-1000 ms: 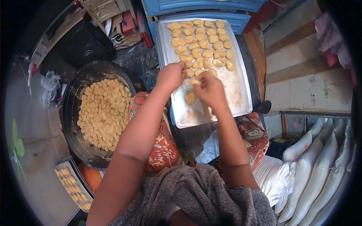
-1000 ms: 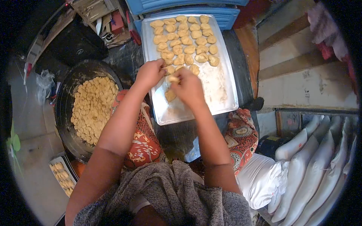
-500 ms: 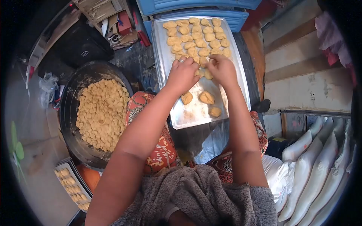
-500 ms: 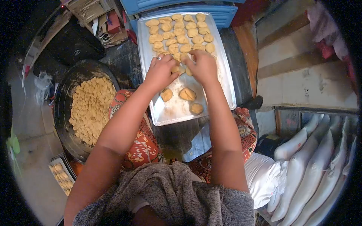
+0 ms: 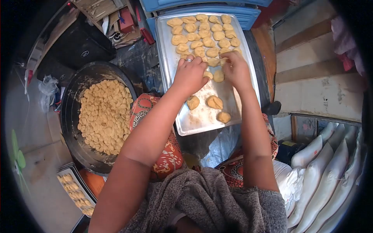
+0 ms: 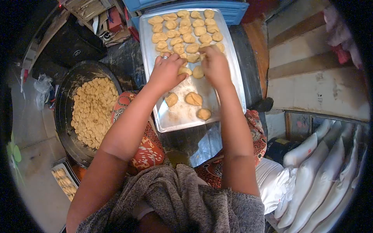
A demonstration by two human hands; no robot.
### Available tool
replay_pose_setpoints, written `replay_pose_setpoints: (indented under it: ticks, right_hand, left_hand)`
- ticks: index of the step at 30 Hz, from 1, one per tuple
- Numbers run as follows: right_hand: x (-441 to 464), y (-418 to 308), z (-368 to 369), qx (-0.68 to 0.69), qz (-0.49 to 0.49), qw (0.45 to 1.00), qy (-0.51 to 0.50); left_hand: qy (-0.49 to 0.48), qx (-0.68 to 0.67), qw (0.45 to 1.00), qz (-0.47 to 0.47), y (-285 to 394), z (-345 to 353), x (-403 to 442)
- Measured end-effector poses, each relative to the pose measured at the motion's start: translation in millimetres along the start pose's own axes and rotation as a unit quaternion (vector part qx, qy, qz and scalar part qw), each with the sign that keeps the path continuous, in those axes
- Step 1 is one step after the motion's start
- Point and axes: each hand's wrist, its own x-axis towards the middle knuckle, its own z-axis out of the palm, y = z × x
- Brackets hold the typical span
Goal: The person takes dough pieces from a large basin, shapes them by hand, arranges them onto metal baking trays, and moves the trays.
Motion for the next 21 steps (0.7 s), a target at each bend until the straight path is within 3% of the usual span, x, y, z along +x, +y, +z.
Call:
replay_pose_setpoints:
  ticks: [4, 6, 8, 10, 11, 13, 19, 21]
  right_hand:
    - [-21, 8, -30, -0.007, 0.094, 0.996, 0.001]
    - [-28, 13, -35, -0.039, 0.173, 0.981, -0.082]
    - [-35, 14, -26, -0.02, 0.141, 0.987, -0.077]
    - [-38, 20, -17, 0.008, 0.099, 0.992, -0.071]
    - [-38, 23, -16, 0.009, 0.097, 0.993, -0.07]
    - [-40, 21, -16, -0.001, 0.13, 0.989, -0.073]
    - [-53, 2, -34, 0.083, 0.209, 0.974, -0.019]
    - [-61, -7, -36, 0.085, 0.223, 0.961, -0.137]
  left_hand:
    - [-0.012, 0.01, 1.0, -0.005, -1, 0, 1]
    - [-0.011, 0.009, 1.0, -0.005, 1, -1, 1]
    - [-0.008, 0.009, 1.0, -0.005, 6, 0, 1]
    - [0.067, -0.031, 0.994, 0.082, 9, 5, 1]
    - [0.068, -0.029, 0.994, 0.083, 11, 9, 1]
    - [0.018, -0.029, 0.99, 0.136, 16, 18, 0]
    - [0.038, 0.023, 0.992, 0.115, 18, 32, 6]
    - [0.046, 0.022, 0.992, 0.114, 18, 32, 7]
